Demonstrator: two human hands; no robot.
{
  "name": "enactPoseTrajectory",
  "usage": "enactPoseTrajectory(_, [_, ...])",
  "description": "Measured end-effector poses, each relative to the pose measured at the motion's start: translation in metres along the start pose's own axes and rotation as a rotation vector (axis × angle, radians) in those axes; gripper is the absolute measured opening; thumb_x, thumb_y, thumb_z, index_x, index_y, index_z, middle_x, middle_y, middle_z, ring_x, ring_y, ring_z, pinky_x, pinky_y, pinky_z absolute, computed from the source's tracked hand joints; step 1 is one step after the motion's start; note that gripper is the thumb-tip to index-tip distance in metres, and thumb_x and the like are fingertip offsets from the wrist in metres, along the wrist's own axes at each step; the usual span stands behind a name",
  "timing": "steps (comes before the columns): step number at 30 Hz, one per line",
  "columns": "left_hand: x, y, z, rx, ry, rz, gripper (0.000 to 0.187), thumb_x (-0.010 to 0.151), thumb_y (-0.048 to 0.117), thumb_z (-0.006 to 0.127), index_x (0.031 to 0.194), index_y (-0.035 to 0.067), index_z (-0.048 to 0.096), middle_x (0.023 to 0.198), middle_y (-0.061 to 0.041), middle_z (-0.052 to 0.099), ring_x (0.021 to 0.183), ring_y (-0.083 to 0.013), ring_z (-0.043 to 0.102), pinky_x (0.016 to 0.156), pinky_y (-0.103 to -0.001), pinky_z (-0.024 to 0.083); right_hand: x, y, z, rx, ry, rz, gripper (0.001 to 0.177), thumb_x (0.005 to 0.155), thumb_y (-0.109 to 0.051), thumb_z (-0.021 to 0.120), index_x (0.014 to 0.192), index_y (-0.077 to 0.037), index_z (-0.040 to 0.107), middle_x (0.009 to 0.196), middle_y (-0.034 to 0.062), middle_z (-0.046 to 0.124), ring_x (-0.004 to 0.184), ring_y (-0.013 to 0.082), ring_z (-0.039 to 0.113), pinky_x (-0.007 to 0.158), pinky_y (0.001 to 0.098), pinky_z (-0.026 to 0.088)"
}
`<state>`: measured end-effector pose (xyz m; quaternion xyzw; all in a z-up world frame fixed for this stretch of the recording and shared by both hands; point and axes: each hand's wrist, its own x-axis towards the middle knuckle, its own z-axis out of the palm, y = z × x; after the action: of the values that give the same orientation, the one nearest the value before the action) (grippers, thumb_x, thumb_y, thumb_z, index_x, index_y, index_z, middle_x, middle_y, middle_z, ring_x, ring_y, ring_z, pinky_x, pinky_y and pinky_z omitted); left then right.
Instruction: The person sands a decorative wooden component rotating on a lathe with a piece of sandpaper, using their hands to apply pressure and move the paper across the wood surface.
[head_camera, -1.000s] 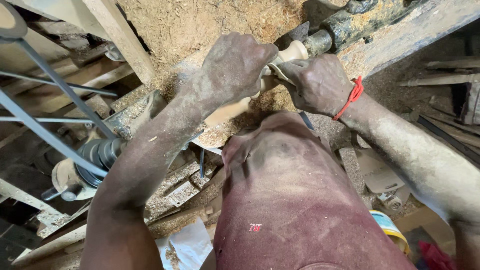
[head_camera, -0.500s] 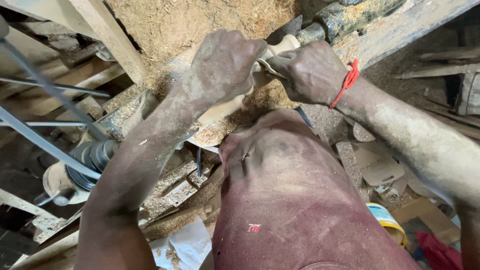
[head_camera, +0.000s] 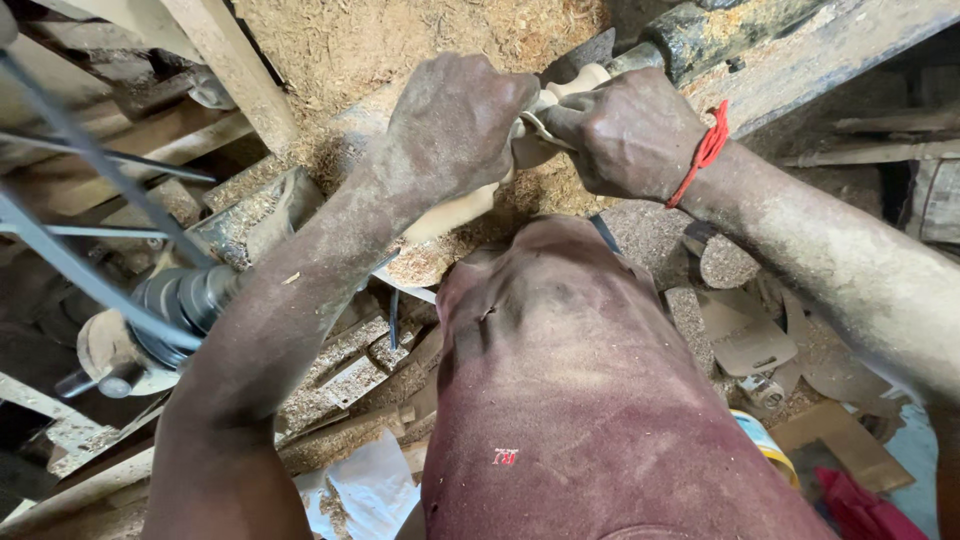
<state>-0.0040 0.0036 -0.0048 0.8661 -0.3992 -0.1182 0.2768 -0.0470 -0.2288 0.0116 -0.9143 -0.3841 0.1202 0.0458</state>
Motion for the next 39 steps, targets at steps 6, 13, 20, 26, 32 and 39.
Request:
enactPoseTrajectory(6, [0.001,0.002,0.000,-0.041,0.028,0.008,0.019,0.086,0.021,0.080,0.089,0.003,0.074,0.066,-0.018,0.069,0.061,-0.0328,0.071,0.058,-0.048,0.056,0.003,0.001,0.002,-0.059,-0.085,0.024,0.014,0.087,-0.016,0.067,0.099,-0.011,0.063,0.064,0.0072,0.060,0.056,0.0248,0.064,0.054,0.0418,0.050])
enactPoseTrajectory(13, [0.004,0.005,-0.002,-0.055,-0.072,-0.039,0.039,0.091,0.042,0.082,0.093,0.004,0.074,0.065,-0.015,0.068,0.061,-0.0281,0.070,0.058,-0.047,0.055,0.010,0.000,-0.002,-0.123,-0.160,0.009,0.004,0.092,-0.011,0.062,0.092,-0.012,0.066,0.062,0.0050,0.060,0.052,0.0185,0.062,0.052,0.0379,0.050])
enactPoseTrajectory(20, [0.001,-0.002,0.006,0.034,0.043,0.016,0.017,0.081,0.020,0.082,0.087,0.005,0.075,0.063,-0.015,0.067,0.059,-0.0282,0.071,0.054,-0.046,0.056,0.014,0.001,-0.004,-0.123,-0.133,-0.028,0.015,0.086,-0.013,0.063,0.099,-0.014,0.072,0.068,0.0041,0.065,0.053,0.0196,0.064,0.050,0.0387,0.050])
enactPoseTrajectory(26, [-0.001,-0.001,0.002,-0.057,0.029,0.011,0.033,0.088,0.034,0.085,0.088,0.003,0.074,0.063,-0.017,0.067,0.061,-0.0311,0.070,0.058,-0.048,0.056,0.014,0.002,-0.004,-0.137,-0.210,-0.007,0.014,0.086,-0.015,0.064,0.098,-0.014,0.071,0.061,0.0057,0.063,0.053,0.0216,0.065,0.052,0.0399,0.051])
enactPoseTrajectory(32, [-0.004,-0.002,-0.004,-0.074,0.098,0.025,0.029,0.085,0.029,0.086,0.091,0.003,0.074,0.069,-0.020,0.068,0.067,-0.0366,0.071,0.062,-0.050,0.056,0.010,0.004,-0.002,-0.083,-0.149,0.015,0.018,0.084,-0.019,0.067,0.100,-0.011,0.070,0.062,0.0066,0.062,0.054,0.0249,0.065,0.052,0.0417,0.050])
enactPoseTrajectory(39, [0.005,-0.008,0.002,-0.020,0.077,0.036,0.025,0.070,0.014,0.083,0.092,0.006,0.075,0.073,-0.020,0.069,0.071,-0.0395,0.071,0.064,-0.051,0.057,0.003,0.001,0.002,-0.002,0.003,0.012,0.032,0.082,-0.017,0.069,0.113,-0.010,0.070,0.072,0.0084,0.066,0.059,0.0288,0.065,0.055,0.0429,0.051])
